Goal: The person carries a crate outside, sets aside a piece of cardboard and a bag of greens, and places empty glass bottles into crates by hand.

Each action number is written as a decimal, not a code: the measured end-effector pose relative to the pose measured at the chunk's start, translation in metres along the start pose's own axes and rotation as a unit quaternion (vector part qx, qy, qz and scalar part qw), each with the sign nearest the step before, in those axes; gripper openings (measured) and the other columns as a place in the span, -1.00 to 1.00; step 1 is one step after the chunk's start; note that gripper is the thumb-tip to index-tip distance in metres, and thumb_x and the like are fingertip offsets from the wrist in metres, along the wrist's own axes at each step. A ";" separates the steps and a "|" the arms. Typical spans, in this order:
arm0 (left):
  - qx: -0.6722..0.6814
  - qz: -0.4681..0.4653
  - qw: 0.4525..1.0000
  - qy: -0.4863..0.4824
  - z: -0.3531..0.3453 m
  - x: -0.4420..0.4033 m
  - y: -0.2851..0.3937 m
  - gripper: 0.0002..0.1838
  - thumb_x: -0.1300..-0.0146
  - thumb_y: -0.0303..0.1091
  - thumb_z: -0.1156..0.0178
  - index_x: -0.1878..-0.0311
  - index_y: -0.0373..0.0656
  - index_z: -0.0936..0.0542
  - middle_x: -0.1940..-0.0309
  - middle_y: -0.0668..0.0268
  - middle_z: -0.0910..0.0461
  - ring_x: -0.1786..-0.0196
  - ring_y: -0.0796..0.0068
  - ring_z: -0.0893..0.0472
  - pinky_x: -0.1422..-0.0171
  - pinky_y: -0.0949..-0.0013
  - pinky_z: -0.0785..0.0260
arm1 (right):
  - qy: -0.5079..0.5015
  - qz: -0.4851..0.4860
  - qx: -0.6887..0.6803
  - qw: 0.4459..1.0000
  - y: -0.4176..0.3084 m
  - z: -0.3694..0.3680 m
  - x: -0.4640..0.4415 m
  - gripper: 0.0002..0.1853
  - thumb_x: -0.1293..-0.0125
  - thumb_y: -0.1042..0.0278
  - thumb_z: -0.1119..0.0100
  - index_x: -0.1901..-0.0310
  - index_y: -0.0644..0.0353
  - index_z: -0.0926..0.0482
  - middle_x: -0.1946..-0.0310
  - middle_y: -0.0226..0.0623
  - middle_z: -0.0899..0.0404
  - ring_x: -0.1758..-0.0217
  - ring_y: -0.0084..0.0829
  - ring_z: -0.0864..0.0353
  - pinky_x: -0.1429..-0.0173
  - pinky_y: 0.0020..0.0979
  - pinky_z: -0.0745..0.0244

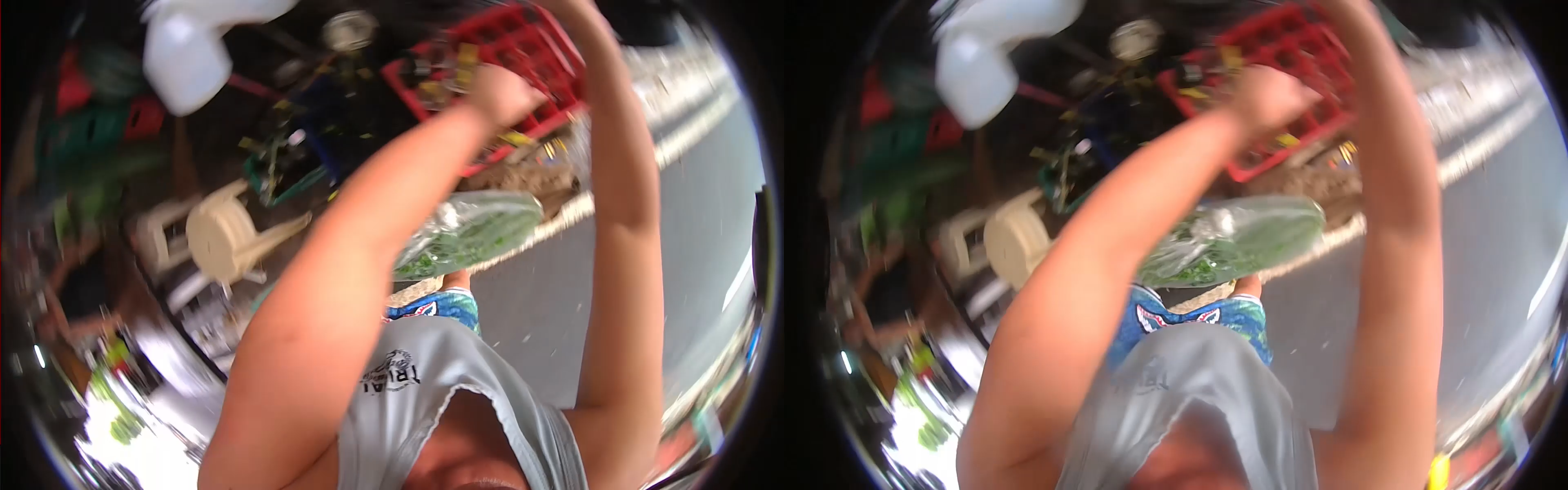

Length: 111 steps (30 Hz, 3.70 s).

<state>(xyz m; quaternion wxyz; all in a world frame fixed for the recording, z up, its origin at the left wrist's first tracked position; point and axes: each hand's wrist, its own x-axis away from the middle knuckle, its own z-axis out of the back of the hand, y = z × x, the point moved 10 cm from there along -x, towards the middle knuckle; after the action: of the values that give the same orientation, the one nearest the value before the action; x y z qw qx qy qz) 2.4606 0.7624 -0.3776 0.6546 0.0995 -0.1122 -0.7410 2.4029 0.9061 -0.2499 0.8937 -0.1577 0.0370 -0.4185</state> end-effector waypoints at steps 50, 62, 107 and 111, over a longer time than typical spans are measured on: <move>0.196 0.471 0.820 -0.260 -0.103 0.196 -0.403 -0.37 -0.15 0.15 -0.21 -0.10 -0.18 -0.62 0.20 0.05 -0.67 0.14 0.20 -0.67 0.00 -0.09 -0.46 | 0.073 0.005 -0.549 0.832 -0.130 0.010 0.220 -0.83 -0.32 0.31 -0.21 0.11 0.12 -0.66 0.38 -0.53 -0.60 0.37 -0.74 -0.50 0.31 -0.62 -0.41; 0.120 0.329 0.932 -0.096 0.041 0.228 -0.340 -0.53 -0.31 -0.23 -0.19 -0.19 -0.34 -0.56 0.04 0.00 -0.68 -0.04 0.22 -0.67 -0.15 0.28 -0.43 | 0.028 -0.150 -0.546 0.824 0.067 -0.004 0.229 -0.79 -0.40 0.17 -0.15 0.03 0.03 -0.58 0.60 -0.69 -0.21 0.59 -0.80 -0.15 0.58 -0.67 -0.09; 0.329 0.099 0.923 -0.174 0.171 -0.051 0.012 -0.49 -0.47 -0.03 -0.11 -0.24 -0.27 -0.45 0.20 0.21 -0.62 0.42 0.48 -0.56 0.38 0.42 -0.41 | 0.126 0.019 -0.480 0.868 0.086 -0.072 0.115 -0.30 0.01 0.32 -0.46 -0.20 0.25 -0.39 0.06 -0.21 -0.64 -0.01 -0.36 -0.66 -0.13 -0.33 -0.54; 0.281 0.228 0.928 -0.089 0.140 -0.030 -0.046 -0.45 -0.39 0.18 -0.05 -0.16 -0.08 -0.58 0.21 0.29 -0.62 0.23 0.49 -0.61 0.18 0.38 -0.46 | 0.032 0.048 -0.563 0.825 0.076 -0.133 0.090 -0.42 0.01 0.42 -0.46 -0.07 0.25 -0.42 0.17 -0.30 -0.59 0.08 -0.45 -0.60 -0.07 -0.38 -0.53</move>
<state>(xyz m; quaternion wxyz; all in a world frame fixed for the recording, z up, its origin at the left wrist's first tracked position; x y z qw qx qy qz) 2.3796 0.8025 -0.2579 0.7385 0.1848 -0.3933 -0.5156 2.4907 0.8494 -0.3934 0.6672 -0.6178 0.3017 -0.2866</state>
